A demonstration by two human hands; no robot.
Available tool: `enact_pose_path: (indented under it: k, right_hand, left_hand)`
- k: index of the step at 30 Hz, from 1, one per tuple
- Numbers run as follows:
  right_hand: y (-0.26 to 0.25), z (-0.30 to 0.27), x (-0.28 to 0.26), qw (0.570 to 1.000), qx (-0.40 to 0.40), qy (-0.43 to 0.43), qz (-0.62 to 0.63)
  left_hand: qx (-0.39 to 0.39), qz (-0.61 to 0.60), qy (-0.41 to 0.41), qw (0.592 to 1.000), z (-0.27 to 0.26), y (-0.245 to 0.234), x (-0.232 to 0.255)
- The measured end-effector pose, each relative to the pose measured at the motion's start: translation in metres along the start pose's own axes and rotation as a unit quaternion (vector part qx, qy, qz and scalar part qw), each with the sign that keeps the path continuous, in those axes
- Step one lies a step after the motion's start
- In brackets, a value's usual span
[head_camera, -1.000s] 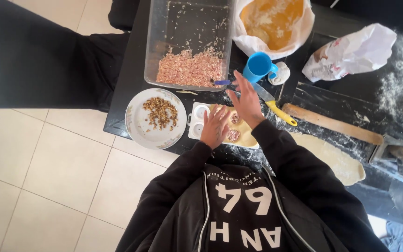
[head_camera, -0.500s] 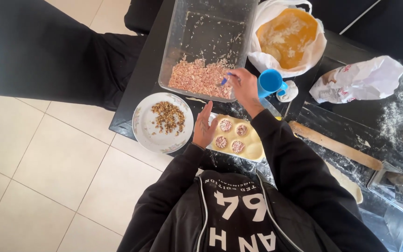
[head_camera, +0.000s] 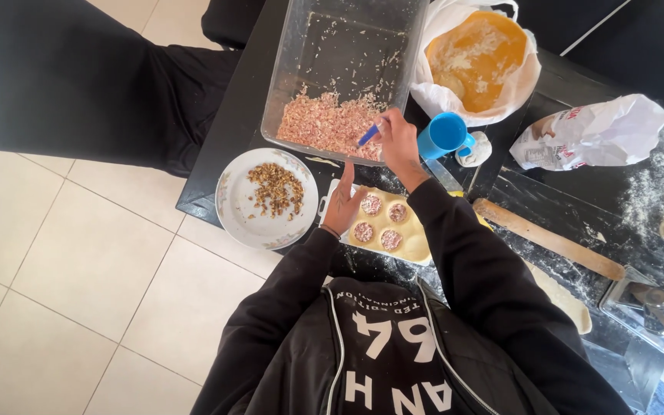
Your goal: The recorder is filling a ravioli mold with minced meat and crushed walnuts on a kitchen table.
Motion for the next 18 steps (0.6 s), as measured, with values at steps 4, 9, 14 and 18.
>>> enact_pose_path:
  k: [4, 9, 14, 18]
  right_hand:
    - [-0.007, -0.006, -0.001, 0.998, 0.040, 0.039, 0.005]
    - [-0.018, -0.012, 0.004, 0.988, 0.120, 0.044, 0.090]
    - [-0.028, -0.017, 0.019, 0.969, 0.172, 0.097, 0.149]
    - [-0.032, -0.021, 0.051, 0.922, 0.206, 0.150, 0.291]
  left_hand:
    - [-0.004, 0.004, 0.023, 1.000, -0.002, -0.006, 0.020]
    - [-0.005, 0.054, 0.028, 0.998, 0.000, -0.001, 0.007]
    - [0.000, 0.067, 0.042, 0.997, -0.001, 0.001, -0.002]
    - [0.012, 0.077, 0.049, 0.996, -0.002, -0.002, 0.008]
Point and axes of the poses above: each hand's wrist, its own z-axis towards the middle knuckle, its own y-axis out of the palm, x = y × z, the point moved 6 cm from there along z, towards the middle knuckle, and after that the axes turned 15 degrees about z, right-handed, at the moved point
